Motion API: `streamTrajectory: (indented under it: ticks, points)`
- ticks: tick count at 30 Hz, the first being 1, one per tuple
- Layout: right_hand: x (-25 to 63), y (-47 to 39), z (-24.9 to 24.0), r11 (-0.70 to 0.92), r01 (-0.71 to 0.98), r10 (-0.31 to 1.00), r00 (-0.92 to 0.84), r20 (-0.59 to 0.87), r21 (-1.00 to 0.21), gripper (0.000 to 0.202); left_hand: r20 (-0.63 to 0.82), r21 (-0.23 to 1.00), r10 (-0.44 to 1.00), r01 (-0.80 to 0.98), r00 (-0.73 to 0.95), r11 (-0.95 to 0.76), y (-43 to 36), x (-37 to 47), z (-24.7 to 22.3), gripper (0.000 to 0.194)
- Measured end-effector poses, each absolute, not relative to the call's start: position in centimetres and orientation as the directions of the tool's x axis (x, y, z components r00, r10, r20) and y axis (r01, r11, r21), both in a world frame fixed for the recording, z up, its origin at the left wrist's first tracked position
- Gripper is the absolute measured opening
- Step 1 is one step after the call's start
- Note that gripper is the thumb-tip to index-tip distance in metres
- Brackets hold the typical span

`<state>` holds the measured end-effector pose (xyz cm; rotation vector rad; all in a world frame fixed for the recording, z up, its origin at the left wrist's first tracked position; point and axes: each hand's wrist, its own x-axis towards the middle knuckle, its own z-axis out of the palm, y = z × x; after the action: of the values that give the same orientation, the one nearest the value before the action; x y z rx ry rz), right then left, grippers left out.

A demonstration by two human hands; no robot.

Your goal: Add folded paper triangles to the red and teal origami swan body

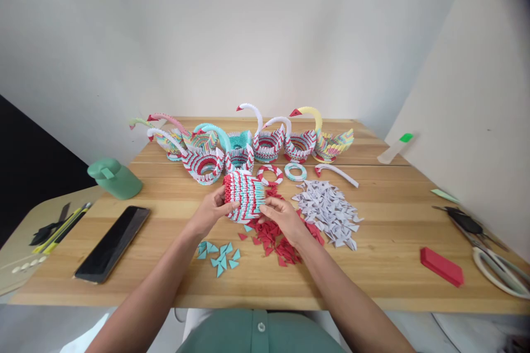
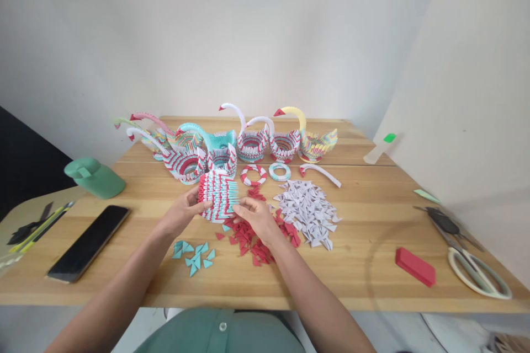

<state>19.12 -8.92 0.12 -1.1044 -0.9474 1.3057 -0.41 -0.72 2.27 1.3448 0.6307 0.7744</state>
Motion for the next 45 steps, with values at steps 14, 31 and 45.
streamTrajectory:
  ticks: [14,31,45]
  points:
    - [19.3,-9.1,0.2,0.089,-0.194,0.993,0.094,0.071,-0.977,0.041,0.079,0.978,0.811,-0.204,0.58,0.05,-0.6,-0.2,1.4,0.049]
    - [18.7,-9.3,-0.1,0.087,-0.043,0.989,0.127,0.081,-0.995,0.025,0.062,0.967,0.822,-0.237,0.566,0.09,-1.5,0.7,1.1,0.059]
    - [19.7,-9.0,-0.3,0.079,-0.053,0.992,0.101,0.074,-0.995,0.03,0.088,0.973,0.816,-0.224,0.571,0.052,-1.6,0.7,1.3,0.057]
